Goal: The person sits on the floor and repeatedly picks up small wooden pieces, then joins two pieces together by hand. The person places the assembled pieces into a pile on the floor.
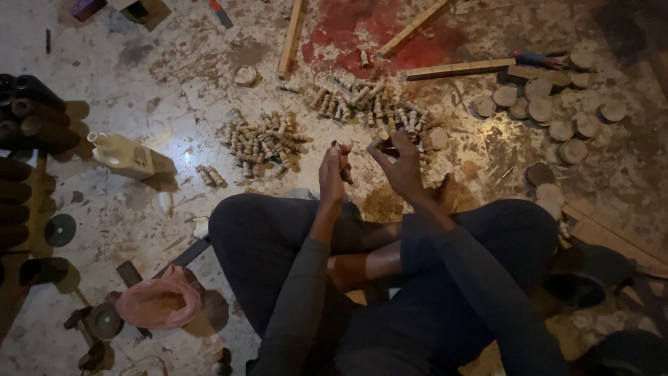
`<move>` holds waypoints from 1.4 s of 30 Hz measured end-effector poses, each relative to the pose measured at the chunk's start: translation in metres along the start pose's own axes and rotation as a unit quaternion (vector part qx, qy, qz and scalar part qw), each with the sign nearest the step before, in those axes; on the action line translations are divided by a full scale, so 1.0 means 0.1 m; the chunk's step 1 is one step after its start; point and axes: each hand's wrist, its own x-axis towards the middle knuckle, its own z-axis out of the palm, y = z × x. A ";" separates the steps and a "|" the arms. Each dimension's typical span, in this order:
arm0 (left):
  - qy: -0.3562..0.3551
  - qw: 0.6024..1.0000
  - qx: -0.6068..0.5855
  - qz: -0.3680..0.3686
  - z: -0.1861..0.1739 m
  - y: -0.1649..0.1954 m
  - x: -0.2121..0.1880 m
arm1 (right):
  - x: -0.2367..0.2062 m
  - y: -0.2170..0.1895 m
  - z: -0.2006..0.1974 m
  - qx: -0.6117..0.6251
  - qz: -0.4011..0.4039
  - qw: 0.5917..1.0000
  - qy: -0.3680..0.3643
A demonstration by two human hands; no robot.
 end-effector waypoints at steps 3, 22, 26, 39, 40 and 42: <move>-0.011 0.999 -0.003 0.032 0.00 0.01 0.01 | 0.00 0.00 0.01 0.023 0.021 0.999 -0.011; -0.024 0.969 0.227 0.092 0.00 -0.09 -0.01 | -0.09 0.11 0.06 -0.130 0.008 0.968 -0.217; -0.008 1.000 0.005 -0.019 0.00 -0.06 0.02 | -0.13 -0.09 0.07 -0.213 -0.098 0.959 -0.160; -0.012 0.983 -0.147 -0.112 0.02 0.00 0.01 | -0.09 -0.16 0.08 -0.093 0.049 0.977 -0.185; -0.009 0.986 -0.126 -0.107 0.01 0.01 0.01 | -0.09 -0.16 0.08 -0.081 0.046 0.979 -0.183; -0.007 0.992 -0.086 -0.097 0.02 0.02 0.00 | -0.08 -0.15 0.08 -0.058 0.040 0.982 -0.176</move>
